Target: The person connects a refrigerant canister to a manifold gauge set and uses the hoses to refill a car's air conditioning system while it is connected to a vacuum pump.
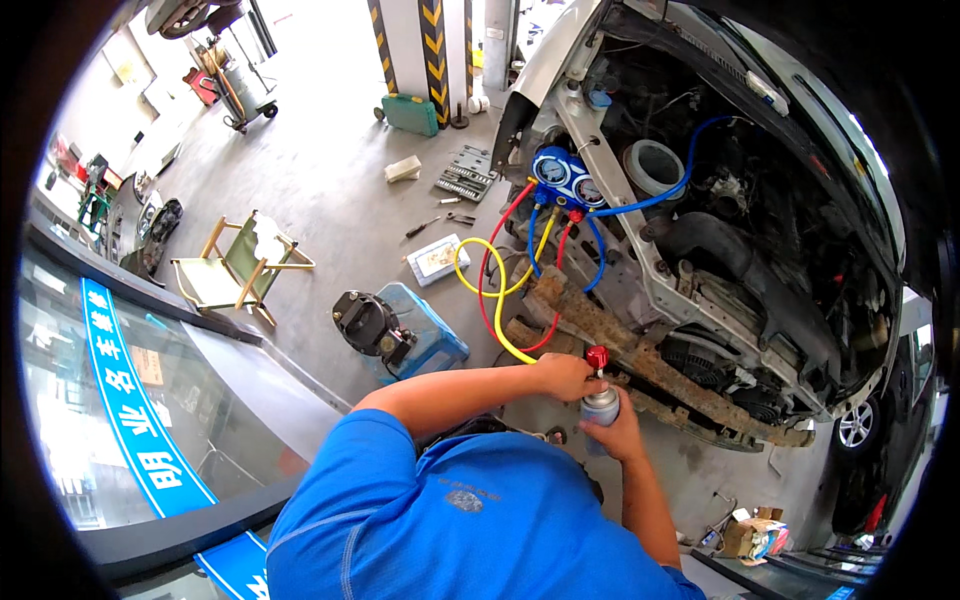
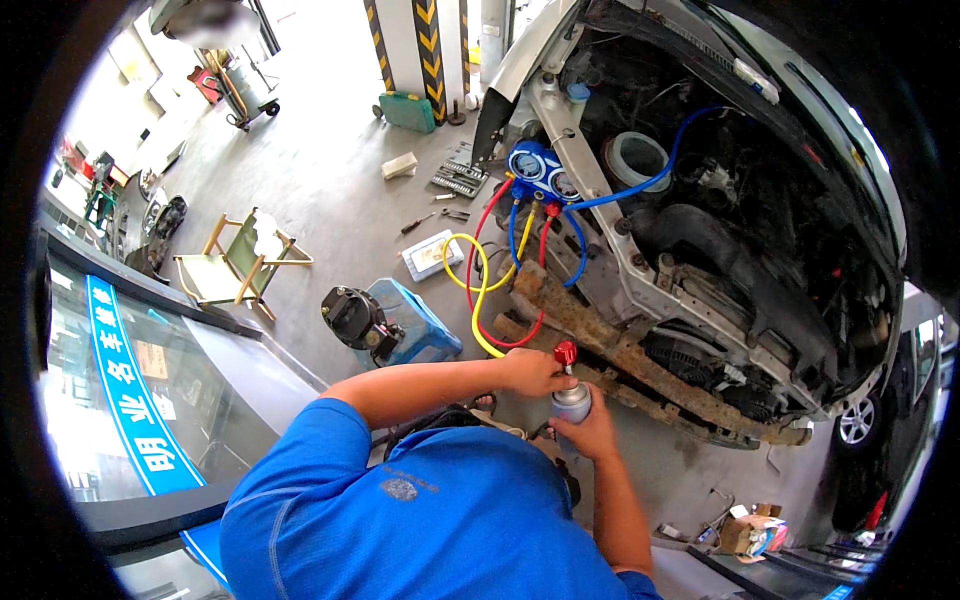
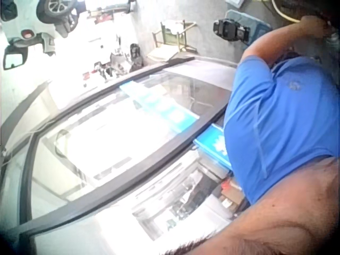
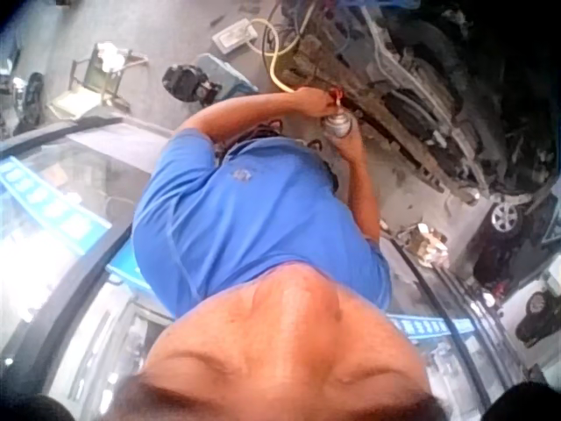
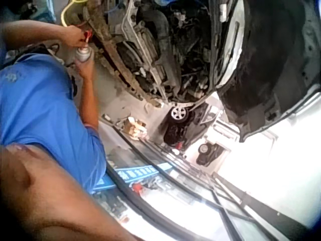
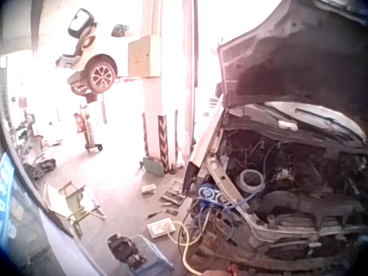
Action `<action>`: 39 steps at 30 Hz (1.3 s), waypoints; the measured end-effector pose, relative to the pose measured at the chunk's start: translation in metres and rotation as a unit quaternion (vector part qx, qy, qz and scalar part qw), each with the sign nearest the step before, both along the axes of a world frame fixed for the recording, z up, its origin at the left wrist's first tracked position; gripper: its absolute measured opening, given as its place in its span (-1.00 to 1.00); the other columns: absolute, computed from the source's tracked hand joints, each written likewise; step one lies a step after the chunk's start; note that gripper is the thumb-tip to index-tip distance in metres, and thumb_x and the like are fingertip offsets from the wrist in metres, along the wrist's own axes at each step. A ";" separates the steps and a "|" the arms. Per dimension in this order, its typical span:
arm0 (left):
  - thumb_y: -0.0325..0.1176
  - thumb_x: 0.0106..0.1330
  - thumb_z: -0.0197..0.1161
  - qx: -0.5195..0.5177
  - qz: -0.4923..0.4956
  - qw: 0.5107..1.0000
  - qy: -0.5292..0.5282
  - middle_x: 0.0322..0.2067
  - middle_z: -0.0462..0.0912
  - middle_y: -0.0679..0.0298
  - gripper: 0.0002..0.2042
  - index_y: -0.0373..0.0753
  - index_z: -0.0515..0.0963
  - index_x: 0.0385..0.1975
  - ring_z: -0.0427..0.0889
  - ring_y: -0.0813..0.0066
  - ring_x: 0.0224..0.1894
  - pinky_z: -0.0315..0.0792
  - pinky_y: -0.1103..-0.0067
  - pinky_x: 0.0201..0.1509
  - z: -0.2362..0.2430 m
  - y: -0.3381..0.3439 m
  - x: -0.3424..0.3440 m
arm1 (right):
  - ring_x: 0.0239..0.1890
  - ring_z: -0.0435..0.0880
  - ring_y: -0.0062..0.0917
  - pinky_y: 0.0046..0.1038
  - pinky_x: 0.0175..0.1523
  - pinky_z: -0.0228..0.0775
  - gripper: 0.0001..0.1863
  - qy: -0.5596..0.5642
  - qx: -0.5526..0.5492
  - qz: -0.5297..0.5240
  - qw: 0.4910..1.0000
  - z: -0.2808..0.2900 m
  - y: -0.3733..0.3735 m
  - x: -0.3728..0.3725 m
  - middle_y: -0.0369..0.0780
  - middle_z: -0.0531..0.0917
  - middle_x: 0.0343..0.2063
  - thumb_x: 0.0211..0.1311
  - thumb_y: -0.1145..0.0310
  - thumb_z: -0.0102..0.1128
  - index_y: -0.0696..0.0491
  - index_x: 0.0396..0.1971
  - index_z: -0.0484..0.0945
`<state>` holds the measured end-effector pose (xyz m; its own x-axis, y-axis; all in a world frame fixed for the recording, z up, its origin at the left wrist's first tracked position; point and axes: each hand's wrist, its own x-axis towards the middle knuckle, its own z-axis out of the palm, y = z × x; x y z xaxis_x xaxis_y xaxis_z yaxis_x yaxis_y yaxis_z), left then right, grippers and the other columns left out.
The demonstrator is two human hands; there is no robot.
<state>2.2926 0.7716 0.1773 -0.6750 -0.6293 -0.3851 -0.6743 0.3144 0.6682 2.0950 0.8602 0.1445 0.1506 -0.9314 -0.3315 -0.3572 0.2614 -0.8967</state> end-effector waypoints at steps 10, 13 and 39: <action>0.18 0.34 -0.15 -0.086 -0.191 0.970 0.124 -0.40 0.61 -0.04 -0.44 -0.23 0.58 -0.34 0.57 -0.09 -0.30 0.41 0.16 -0.24 0.018 0.004 -0.004 | 0.03 0.53 -0.23 -0.20 0.10 0.37 -0.07 -0.410 0.208 0.214 0.862 0.008 -0.005 -0.032 -0.07 0.52 -0.03 -0.34 0.18 0.57 0.16 0.12 0.31; 0.18 0.34 -0.14 -0.081 -0.116 0.986 0.082 -0.41 0.61 -0.04 -0.45 -0.22 0.59 -0.34 0.58 -0.08 -0.29 0.42 0.17 -0.22 0.020 0.004 -0.001 | 0.01 0.54 -0.34 -0.29 0.10 0.37 -0.14 -0.211 0.096 0.100 0.968 0.034 -0.001 -0.018 -0.14 0.54 -0.06 -0.31 0.32 0.55 0.13 0.11 0.32; 0.20 0.34 -0.16 -0.125 -0.094 0.983 0.099 -0.39 0.59 -0.01 -0.46 -0.19 0.55 -0.29 0.56 -0.06 -0.29 0.41 0.18 -0.23 0.017 0.017 0.019 | -0.03 0.53 -0.49 -0.39 0.07 0.34 -0.16 -0.057 0.001 0.057 0.997 0.041 0.015 0.006 -0.22 0.56 -0.10 -0.32 0.31 0.57 0.04 0.09 0.34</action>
